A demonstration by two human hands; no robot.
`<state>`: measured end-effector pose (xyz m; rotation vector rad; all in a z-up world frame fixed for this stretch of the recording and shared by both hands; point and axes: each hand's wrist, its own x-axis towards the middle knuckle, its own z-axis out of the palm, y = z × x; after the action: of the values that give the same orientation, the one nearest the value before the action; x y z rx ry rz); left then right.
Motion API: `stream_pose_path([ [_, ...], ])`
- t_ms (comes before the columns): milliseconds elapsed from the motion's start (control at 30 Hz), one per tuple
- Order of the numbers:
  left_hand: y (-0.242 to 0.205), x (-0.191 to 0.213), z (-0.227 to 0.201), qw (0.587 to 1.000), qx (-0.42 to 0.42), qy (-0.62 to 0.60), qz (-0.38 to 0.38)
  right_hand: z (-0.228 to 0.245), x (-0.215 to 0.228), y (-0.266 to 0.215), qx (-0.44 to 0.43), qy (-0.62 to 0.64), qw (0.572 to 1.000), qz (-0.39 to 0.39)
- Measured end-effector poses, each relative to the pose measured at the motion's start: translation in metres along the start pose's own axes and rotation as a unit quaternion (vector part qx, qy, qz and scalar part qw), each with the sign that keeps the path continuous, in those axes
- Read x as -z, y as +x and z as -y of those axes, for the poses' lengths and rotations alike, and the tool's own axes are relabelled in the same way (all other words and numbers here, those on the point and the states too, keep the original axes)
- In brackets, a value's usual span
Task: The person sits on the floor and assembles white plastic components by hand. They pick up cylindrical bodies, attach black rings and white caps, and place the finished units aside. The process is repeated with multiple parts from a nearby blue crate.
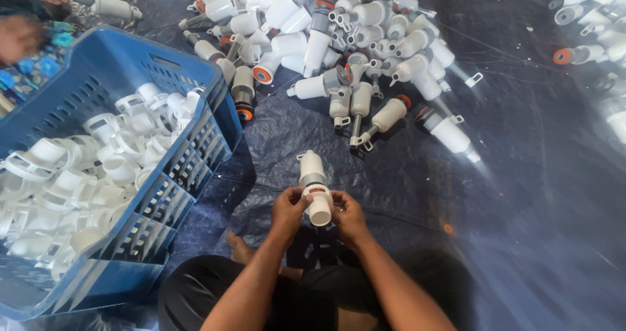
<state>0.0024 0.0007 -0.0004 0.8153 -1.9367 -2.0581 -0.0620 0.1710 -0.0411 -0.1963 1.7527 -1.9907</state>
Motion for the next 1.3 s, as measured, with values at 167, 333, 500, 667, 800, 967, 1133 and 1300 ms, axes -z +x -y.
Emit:
stream_pose_path([
  [167, -0.007, 0.002, -0.014, 0.949, -0.179, 0.257, -0.020, 0.004, 0.004, 0.010, 0.001, -0.156, 0.986, 0.063],
  [333, -0.019, -0.004, -0.025, 0.920, -0.174, 0.344, 0.067, 0.027, 0.006, -0.003, 0.016, -0.286, 0.955, 0.074],
  [500, -0.009, 0.000, -0.028, 0.960, -0.130, 0.247, 0.010, 0.032, -0.001, -0.002, 0.007, -0.255, 0.965, 0.058],
  [667, 0.002, 0.006, -0.017, 0.995, 0.001, 0.094, 0.029, 0.009, 0.008, 0.010, 0.037, -0.065, 0.995, 0.073],
  [800, -0.001, 0.010, -0.006, 0.997, 0.033, -0.038, 0.065, -0.005, 0.011, 0.010, -0.014, 0.099, 0.994, 0.048],
  [967, 0.003, 0.007, -0.003, 0.999, -0.016, 0.014, 0.032, -0.001, 0.014, 0.011, -0.005, -0.008, 0.996, 0.090],
  [1133, 0.002, 0.004, 0.001, 0.974, -0.135, 0.183, -0.018, 0.004, 0.014, 0.011, 0.033, -0.035, 0.996, 0.077],
  [1300, -0.005, 0.004, -0.015, 0.966, -0.139, 0.212, 0.053, 0.014, 0.009, 0.010, 0.059, -0.063, 0.995, 0.051],
])
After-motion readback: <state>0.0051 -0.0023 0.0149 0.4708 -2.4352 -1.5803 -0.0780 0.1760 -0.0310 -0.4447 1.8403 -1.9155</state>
